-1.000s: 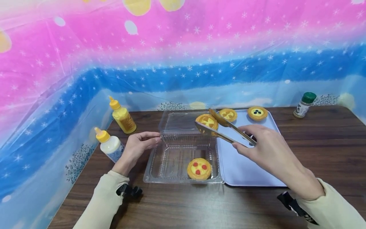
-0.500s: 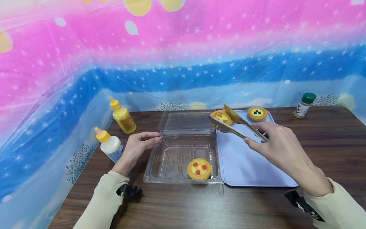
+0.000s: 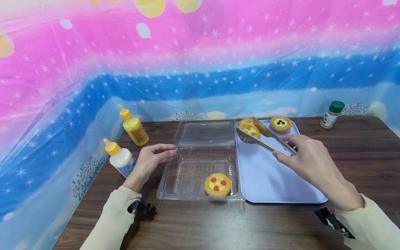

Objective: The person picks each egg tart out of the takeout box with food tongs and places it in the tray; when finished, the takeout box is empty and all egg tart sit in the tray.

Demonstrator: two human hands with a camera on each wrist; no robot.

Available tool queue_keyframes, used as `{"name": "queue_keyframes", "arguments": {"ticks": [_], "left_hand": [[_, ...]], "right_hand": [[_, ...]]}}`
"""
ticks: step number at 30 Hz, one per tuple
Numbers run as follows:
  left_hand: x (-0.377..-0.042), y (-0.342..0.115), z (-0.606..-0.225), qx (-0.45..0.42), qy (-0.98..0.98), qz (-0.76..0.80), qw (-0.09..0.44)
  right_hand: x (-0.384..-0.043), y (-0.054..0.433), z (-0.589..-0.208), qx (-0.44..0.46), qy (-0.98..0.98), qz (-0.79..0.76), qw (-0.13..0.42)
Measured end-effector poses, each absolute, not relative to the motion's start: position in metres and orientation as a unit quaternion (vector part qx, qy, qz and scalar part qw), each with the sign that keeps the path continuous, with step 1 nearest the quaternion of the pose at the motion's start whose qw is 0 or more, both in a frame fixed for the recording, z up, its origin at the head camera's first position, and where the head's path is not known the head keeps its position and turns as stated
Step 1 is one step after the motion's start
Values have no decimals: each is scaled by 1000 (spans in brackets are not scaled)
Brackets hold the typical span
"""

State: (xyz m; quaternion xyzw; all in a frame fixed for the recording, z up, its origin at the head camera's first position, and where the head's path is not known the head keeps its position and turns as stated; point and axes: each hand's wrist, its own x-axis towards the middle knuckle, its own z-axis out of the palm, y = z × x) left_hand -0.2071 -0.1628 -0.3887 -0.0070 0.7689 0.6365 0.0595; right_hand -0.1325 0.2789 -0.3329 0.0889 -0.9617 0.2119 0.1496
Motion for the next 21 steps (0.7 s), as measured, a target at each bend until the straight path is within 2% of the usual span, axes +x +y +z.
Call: {"name": "queue_keyframes", "arguments": {"ticks": [21], "left_hand": [[-207, -163, -388, -5, 768, 637, 60]], "right_hand": [[-143, 291, -345, 88, -969, 208, 104]]}}
